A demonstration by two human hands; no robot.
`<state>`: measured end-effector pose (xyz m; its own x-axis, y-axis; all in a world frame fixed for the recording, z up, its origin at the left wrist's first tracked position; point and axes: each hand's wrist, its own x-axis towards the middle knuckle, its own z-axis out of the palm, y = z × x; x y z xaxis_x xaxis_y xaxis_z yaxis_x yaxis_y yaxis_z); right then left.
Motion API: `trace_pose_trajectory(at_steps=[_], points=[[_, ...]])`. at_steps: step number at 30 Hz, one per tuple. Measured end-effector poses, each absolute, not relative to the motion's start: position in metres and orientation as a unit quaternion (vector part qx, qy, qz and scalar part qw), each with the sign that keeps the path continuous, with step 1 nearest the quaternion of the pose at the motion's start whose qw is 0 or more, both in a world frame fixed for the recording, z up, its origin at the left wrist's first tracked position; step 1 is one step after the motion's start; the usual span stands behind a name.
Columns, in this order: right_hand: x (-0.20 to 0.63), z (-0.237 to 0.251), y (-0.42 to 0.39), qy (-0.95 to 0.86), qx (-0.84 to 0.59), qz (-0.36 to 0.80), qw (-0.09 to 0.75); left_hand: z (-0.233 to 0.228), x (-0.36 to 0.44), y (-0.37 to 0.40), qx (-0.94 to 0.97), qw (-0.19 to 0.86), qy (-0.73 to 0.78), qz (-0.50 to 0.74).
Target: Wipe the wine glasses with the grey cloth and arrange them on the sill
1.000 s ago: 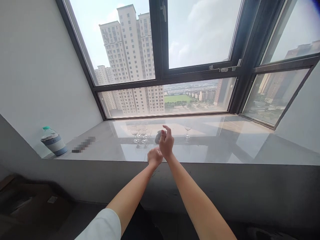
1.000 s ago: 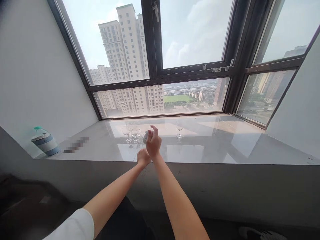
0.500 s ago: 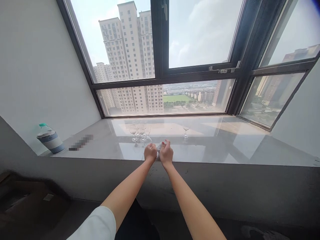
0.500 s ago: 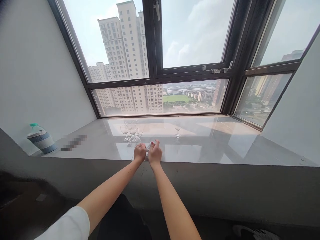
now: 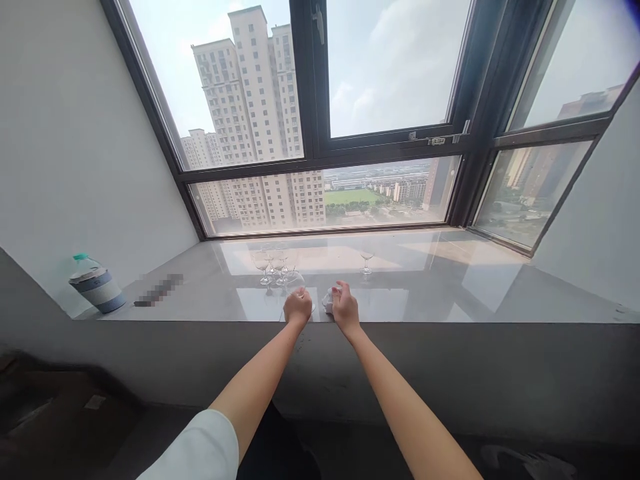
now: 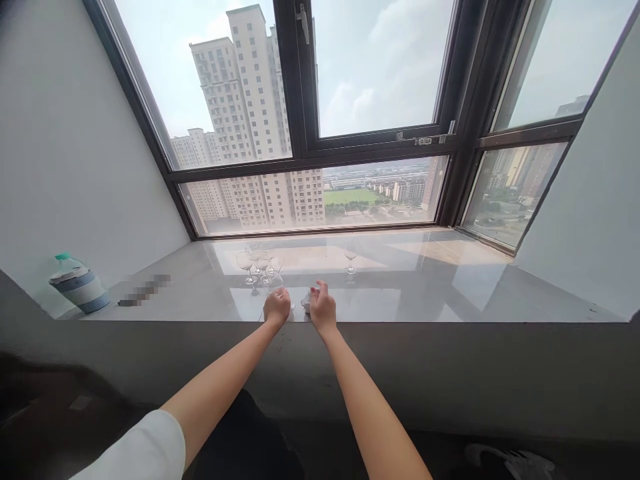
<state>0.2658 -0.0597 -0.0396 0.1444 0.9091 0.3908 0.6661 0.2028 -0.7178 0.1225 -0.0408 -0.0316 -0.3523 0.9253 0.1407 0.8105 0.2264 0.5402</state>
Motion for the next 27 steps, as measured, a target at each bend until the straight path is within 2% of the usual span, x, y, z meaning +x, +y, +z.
trace_pose_trajectory(at_steps=[7, 13, 27], points=[[0.374, -0.036, -0.061, -0.657, -0.678, 0.062, 0.325, -0.032, 0.126, -0.04, 0.565, 0.099, 0.777, 0.261], [0.466, -0.03, -0.067, -0.54, -0.786, 0.032, 0.297, -0.029, 0.132, -0.039, 0.592, 0.071, 0.774, 0.211], [0.472, -0.042, -0.062, -0.486, -0.808, 0.021, 0.334, -0.023, 0.147, -0.026, 0.696, -0.078, 0.712, 0.056]])
